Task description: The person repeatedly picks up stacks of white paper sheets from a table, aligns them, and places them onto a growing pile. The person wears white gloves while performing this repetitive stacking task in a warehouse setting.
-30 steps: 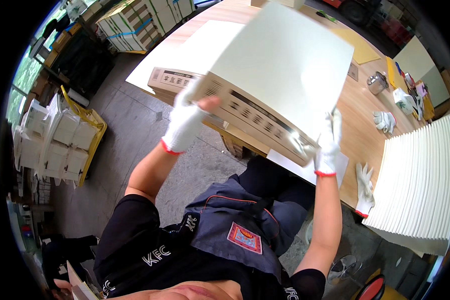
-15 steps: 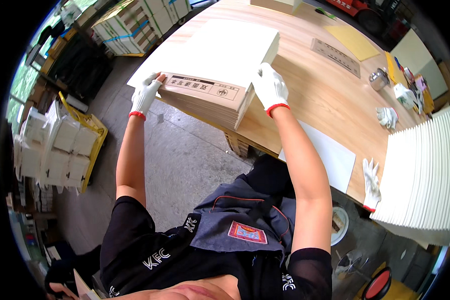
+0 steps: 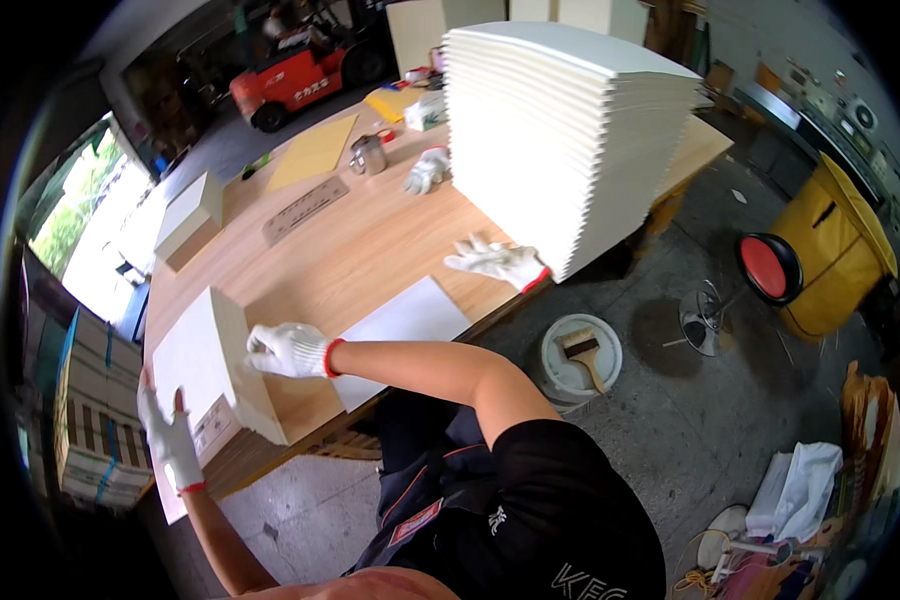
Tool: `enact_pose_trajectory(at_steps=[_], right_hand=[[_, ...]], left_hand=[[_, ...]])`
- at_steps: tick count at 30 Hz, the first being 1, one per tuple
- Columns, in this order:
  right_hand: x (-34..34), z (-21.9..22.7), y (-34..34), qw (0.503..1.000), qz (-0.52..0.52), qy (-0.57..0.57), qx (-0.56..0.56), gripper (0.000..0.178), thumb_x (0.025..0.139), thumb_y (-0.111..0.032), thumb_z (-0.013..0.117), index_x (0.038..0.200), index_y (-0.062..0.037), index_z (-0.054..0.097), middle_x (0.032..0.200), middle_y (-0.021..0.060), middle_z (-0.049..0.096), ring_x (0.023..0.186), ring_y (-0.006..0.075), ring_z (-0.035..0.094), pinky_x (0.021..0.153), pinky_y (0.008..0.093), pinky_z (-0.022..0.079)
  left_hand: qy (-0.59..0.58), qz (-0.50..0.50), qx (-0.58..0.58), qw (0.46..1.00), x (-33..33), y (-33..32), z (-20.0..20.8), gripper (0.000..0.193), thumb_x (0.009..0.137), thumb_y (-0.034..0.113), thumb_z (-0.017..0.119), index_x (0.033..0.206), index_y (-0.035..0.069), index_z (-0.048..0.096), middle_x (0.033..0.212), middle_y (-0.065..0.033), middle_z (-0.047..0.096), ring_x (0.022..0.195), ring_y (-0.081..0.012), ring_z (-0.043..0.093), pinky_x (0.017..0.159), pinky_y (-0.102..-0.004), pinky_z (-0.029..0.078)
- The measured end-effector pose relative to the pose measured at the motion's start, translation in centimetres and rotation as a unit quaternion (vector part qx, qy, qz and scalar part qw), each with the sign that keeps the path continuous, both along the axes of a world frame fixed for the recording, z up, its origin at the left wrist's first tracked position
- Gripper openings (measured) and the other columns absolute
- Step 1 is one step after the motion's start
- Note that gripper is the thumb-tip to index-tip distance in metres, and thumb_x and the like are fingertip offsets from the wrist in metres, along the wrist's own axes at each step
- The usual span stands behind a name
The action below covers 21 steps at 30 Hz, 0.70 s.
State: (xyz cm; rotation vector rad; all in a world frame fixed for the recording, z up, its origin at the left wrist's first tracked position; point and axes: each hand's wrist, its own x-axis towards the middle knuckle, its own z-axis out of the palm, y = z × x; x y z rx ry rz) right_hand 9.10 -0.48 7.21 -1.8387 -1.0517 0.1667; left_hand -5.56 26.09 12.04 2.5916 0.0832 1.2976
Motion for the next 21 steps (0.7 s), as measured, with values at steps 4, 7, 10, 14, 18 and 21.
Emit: enact_pose_trajectory(at_steps=[4,7,10,14,18,21], right_hand=[[-1.2,1.0,-8.5,0.998,-0.020,0.033,-0.049,0.041,0.091,-0.047,0.057,0.108,-0.0100,0.060,0.098,0.0133,0.071,0.094,0.0334,0.066,0.084,0.0437,0.049],[-2.0,1.4,-14.3,0.995,-0.049,0.031,-0.080,0.035,0.094,-0.042,0.059,0.112,-0.0113,0.059,0.097,0.0094,0.070,0.090,0.0280,0.068,0.081,0.0397,0.050],[-2.1,0.7,-18.8,0.994,-0.059,-0.003,-0.087,0.033,0.094,-0.040,0.060,0.110,-0.0107,0.061,0.095,0.0089,0.070,0.089,0.0252,0.068,0.080,0.0379,0.050],[-3.3,0.5,-24.1,0.995,-0.071,0.048,-0.046,0.030,0.093,-0.038,0.062,0.106,-0.0101,0.062,0.090,0.0107,0.071,0.087,0.0273,0.069,0.079,0.0384,0.050],[-4.3,-0.4,-28.0,0.993,-0.084,0.075,-0.045,0.030,0.095,-0.038,0.060,0.109,-0.0113,0.063,0.092,0.0086,0.072,0.089,0.0241,0.068,0.082,0.0364,0.050],[-4.2,-1.3,-29.9,0.995,-0.075,0.065,-0.022,0.030,0.096,-0.039,0.059,0.109,-0.0116,0.063,0.093,0.0063,0.072,0.088,0.0230,0.068,0.081,0.0362,0.050]], left_hand=[[0.085,-0.216,-0.016,0.973,7.9,-18.4,6.0,0.070,0.081,-0.001,0.071,0.146,0.010,0.045,0.146,-0.0118,0.050,0.135,-0.0267,0.047,0.110,-0.0378,0.038],[0.026,-0.373,0.095,0.923,13.5,-29.2,9.2,0.075,0.076,0.000,0.075,0.144,0.012,0.046,0.146,-0.0130,0.049,0.134,-0.0307,0.048,0.109,-0.0395,0.041],[0.034,-0.431,0.120,0.893,18.0,-39.1,12.0,0.064,0.083,0.018,0.072,0.141,0.011,0.047,0.145,-0.0126,0.048,0.134,-0.0332,0.045,0.107,-0.0411,0.042],[-0.001,-0.443,0.157,0.883,22.9,-48.3,13.5,0.050,0.093,0.025,0.064,0.137,0.013,0.045,0.147,-0.0130,0.044,0.136,-0.0344,0.040,0.109,-0.0405,0.040],[0.046,-0.442,0.134,0.886,24.9,-51.2,13.2,0.043,0.096,0.026,0.061,0.135,0.016,0.048,0.137,-0.0154,0.051,0.130,-0.0352,0.047,0.108,-0.0400,0.041],[0.010,-0.478,0.133,0.868,26.5,-51.1,14.1,0.030,0.095,0.026,0.056,0.122,0.014,0.057,0.129,-0.0109,0.057,0.121,-0.0348,0.051,0.099,-0.0438,0.044]])
